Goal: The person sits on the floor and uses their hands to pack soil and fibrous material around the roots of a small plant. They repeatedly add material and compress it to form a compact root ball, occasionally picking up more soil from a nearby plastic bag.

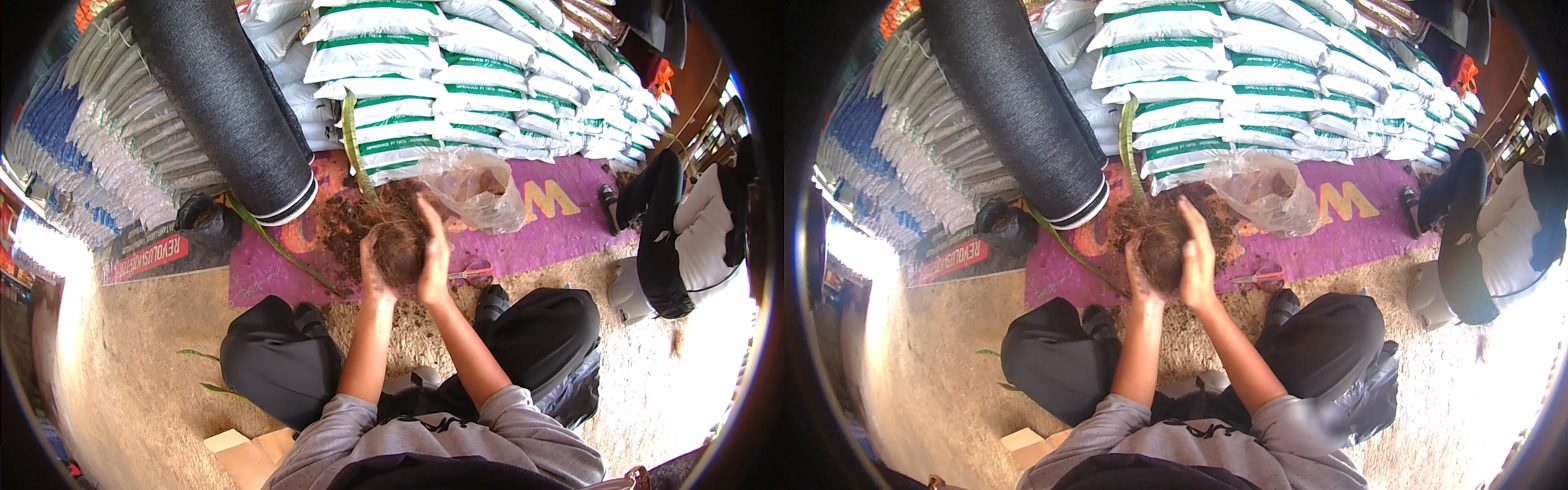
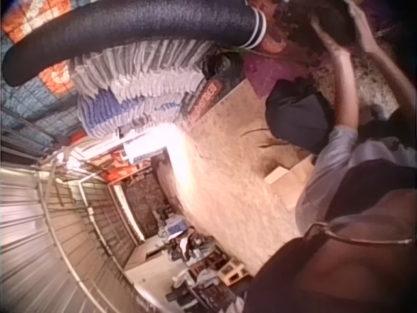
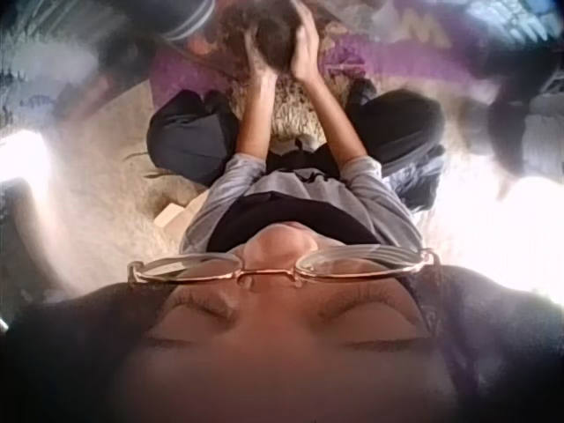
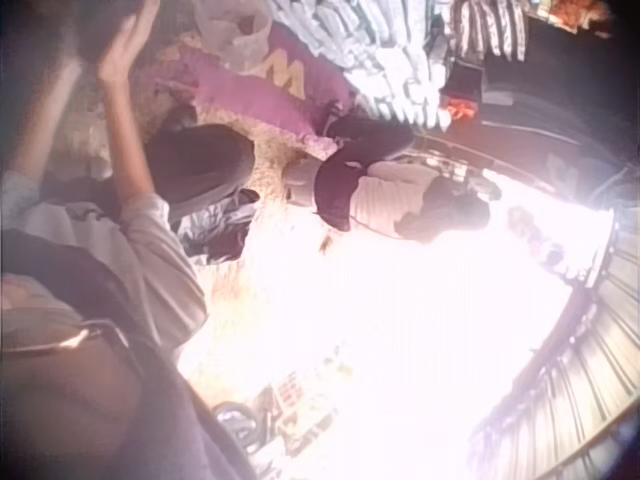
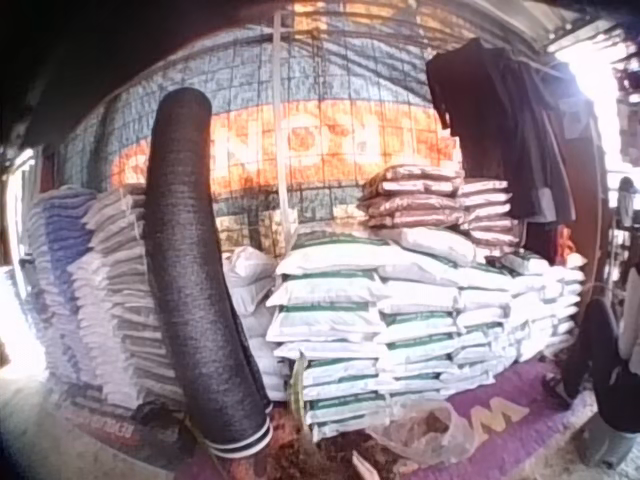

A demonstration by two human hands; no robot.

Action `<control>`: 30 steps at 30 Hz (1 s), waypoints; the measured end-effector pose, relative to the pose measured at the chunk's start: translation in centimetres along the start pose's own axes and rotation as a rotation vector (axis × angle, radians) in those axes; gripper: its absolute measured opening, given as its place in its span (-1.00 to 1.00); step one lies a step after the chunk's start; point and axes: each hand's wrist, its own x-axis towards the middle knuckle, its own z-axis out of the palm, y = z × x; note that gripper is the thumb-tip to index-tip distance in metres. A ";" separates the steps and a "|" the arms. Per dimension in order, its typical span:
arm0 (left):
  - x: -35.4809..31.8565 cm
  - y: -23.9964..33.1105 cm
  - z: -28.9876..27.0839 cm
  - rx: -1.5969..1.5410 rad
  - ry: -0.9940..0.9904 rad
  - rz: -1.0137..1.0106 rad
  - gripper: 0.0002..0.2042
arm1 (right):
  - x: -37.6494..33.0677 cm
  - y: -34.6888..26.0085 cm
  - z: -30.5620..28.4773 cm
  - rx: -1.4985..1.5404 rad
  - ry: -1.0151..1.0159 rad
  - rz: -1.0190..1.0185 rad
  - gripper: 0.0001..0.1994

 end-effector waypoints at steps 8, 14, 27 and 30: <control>-0.1 -1.2 -0.7 -0.087 -0.086 0.007 -0.49 | -0.7 -0.1 0.1 0.287 0.152 0.232 -0.33; 0.0 -0.5 -0.2 -0.206 -0.164 0.090 -0.40 | -0.3 0.3 -0.2 0.560 0.273 0.353 -0.44; 1.8 0.2 -3.1 -0.043 0.057 0.131 -0.41 | -3.2 -1.5 1.6 0.090 -0.050 0.441 -0.46; 1.5 0.0 -2.2 -0.010 0.050 0.132 -0.35 | -3.4 -1.8 1.6 0.253 0.012 0.439 -0.47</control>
